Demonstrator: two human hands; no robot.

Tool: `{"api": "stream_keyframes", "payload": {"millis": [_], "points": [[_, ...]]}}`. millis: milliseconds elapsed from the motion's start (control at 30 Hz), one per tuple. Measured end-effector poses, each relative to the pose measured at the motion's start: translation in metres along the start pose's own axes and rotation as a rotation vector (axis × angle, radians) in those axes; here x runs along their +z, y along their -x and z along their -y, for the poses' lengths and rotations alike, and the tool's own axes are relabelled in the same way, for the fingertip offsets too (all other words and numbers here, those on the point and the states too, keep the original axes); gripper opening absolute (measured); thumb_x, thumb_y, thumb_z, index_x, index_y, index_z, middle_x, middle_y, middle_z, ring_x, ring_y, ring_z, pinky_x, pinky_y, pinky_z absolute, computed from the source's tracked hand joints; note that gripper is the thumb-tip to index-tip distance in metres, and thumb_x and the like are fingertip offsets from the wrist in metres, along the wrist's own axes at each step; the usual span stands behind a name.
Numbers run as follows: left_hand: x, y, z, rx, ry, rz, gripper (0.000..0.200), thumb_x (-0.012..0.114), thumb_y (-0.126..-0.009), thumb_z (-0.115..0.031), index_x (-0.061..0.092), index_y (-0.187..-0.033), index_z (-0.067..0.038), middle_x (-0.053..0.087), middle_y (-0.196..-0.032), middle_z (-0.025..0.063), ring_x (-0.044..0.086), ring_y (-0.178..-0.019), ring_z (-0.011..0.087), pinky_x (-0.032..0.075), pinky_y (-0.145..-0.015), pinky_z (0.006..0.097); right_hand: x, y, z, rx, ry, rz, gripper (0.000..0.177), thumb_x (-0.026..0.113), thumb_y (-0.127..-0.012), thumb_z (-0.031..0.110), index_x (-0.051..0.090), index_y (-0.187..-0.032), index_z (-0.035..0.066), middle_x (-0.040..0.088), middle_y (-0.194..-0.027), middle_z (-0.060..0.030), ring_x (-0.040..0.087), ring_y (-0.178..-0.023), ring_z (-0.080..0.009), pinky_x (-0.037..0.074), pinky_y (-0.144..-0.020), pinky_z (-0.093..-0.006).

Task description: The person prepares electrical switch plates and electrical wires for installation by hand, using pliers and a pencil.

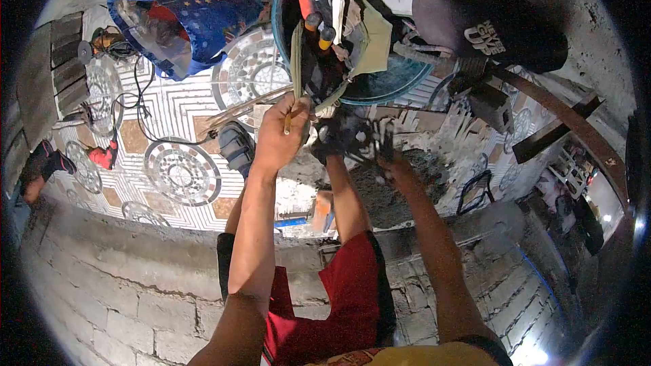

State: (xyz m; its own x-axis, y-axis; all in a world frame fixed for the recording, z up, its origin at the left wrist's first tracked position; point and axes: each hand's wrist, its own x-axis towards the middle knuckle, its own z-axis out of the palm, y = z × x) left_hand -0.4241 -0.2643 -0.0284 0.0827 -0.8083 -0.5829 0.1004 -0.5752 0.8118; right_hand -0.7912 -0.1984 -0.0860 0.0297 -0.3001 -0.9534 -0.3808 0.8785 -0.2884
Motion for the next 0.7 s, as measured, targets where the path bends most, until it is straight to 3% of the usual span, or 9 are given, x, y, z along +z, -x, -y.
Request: {"api": "stream_keyframes", "payload": {"millis": [100,167,300,367,400,433,467,567,700], "points": [[0.003,0.002,0.000,0.000,0.060,-0.020,0.026,0.052,-0.097,-0.027,0.059,-0.087,-0.004,0.058,-0.075,-0.0005,0.047,-0.069,0.0066,0.038,-0.063,0.0225,0.032,-0.059,-0.016,-0.321,0.256,0.138,0.043,0.071,-0.082,0.018,0.057,-0.122,0.010,0.060,-0.111,-0.0065,0.056,-0.099,-0.0240,0.044,-0.084,-0.0410],[0.006,0.005,-0.004,0.006,0.084,-0.036,0.026,0.052,-0.097,-0.028,0.060,-0.088,-0.005,0.058,-0.074,-0.0007,0.046,-0.067,0.0063,0.038,-0.061,0.0224,0.051,-0.084,-0.027,0.056,-0.271,0.043,0.043,0.072,-0.082,0.024,0.058,-0.120,0.009,0.059,-0.115,-0.0100,0.056,-0.102,-0.0297,0.044,-0.086,-0.0420],[0.005,0.004,-0.004,-0.055,0.166,-0.037,0.022,0.053,-0.097,-0.025,0.060,-0.089,-0.005,0.058,-0.074,-0.0018,0.045,-0.063,0.0050,0.036,-0.056,0.0218,0.053,-0.093,-0.037,0.165,-0.047,-0.067,0.040,0.069,-0.084,0.030,0.060,-0.115,0.007,0.062,-0.111,-0.0129,0.057,-0.106,-0.0327,0.044,-0.088,-0.0413],[0.005,0.004,0.001,-0.030,0.162,-0.026,0.019,0.053,-0.096,-0.022,0.060,-0.090,-0.005,0.058,-0.076,-0.0018,0.044,-0.063,0.0046,0.035,-0.055,0.0215,0.044,-0.093,-0.057,-0.264,0.971,-0.439,0.036,0.068,-0.085,0.035,0.063,-0.105,0.005,0.065,-0.101,-0.0128,0.062,-0.095,-0.0275,0.047,-0.083,-0.0412],[0.002,0.003,0.005,-0.060,0.129,-0.002,0.019,0.052,-0.096,-0.021,0.060,-0.096,-0.004,0.060,-0.078,0.0014,0.049,-0.069,0.0081,0.040,-0.064,0.0241,0.035,-0.068,-0.020,-0.449,0.793,-0.245,0.038,0.071,-0.080,0.032,0.060,-0.100,0.001,0.066,-0.093,-0.0188,0.065,-0.081,-0.0342,0.051,-0.074,-0.0398],[0.000,0.003,0.008,-0.089,0.096,0.017,0.021,0.052,-0.096,-0.020,0.060,-0.102,-0.002,0.061,-0.081,0.0046,0.054,-0.075,0.0117,0.045,-0.072,0.0267,0.039,-0.035,0.035,-0.423,0.665,-0.195,0.037,0.068,-0.084,0.033,0.062,-0.100,0.001,0.066,-0.093,-0.0151,0.065,-0.083,-0.0268,0.051,-0.077,-0.0362],[0.002,0.004,0.010,0.075,0.025,-0.042,0.017,0.052,-0.095,-0.017,0.059,-0.098,-0.002,0.060,-0.079,0.0039,0.053,-0.074,0.0115,0.044,-0.072,0.0274,0.050,-0.001,0.093,-0.393,0.538,-0.138,0.037,0.066,-0.087,0.035,0.064,-0.100,0.000,0.067,-0.093,-0.0114,0.065,-0.084,-0.0194,0.050,-0.080,-0.0326],[0.008,0.008,0.004,0.042,0.094,-0.022,0.013,0.053,-0.094,-0.015,0.058,-0.094,-0.002,0.058,-0.077,0.0032,0.050,-0.071,0.0105,0.043,-0.067,0.0259,0.097,0.085,0.224,-0.870,0.430,-0.237,0.020,0.054,-0.095,0.015,0.063,-0.104,0.000,0.067,-0.091,-0.0105,0.063,-0.085,-0.0169,0.048,-0.080,-0.0290],[0.011,0.006,-0.012,0.122,0.032,-0.031,0.010,0.054,-0.092,-0.012,0.057,-0.093,-0.002,0.054,-0.073,0.0025,0.047,-0.068,0.0094,0.042,-0.062,0.0239,0.132,0.026,0.278,-1.013,0.877,-0.130,0.020,0.052,-0.081,-0.003,0.061,-0.099,-0.003,0.063,-0.096,-0.0241,0.061,-0.090,-0.0407,0.050,-0.079,-0.0423]]}}
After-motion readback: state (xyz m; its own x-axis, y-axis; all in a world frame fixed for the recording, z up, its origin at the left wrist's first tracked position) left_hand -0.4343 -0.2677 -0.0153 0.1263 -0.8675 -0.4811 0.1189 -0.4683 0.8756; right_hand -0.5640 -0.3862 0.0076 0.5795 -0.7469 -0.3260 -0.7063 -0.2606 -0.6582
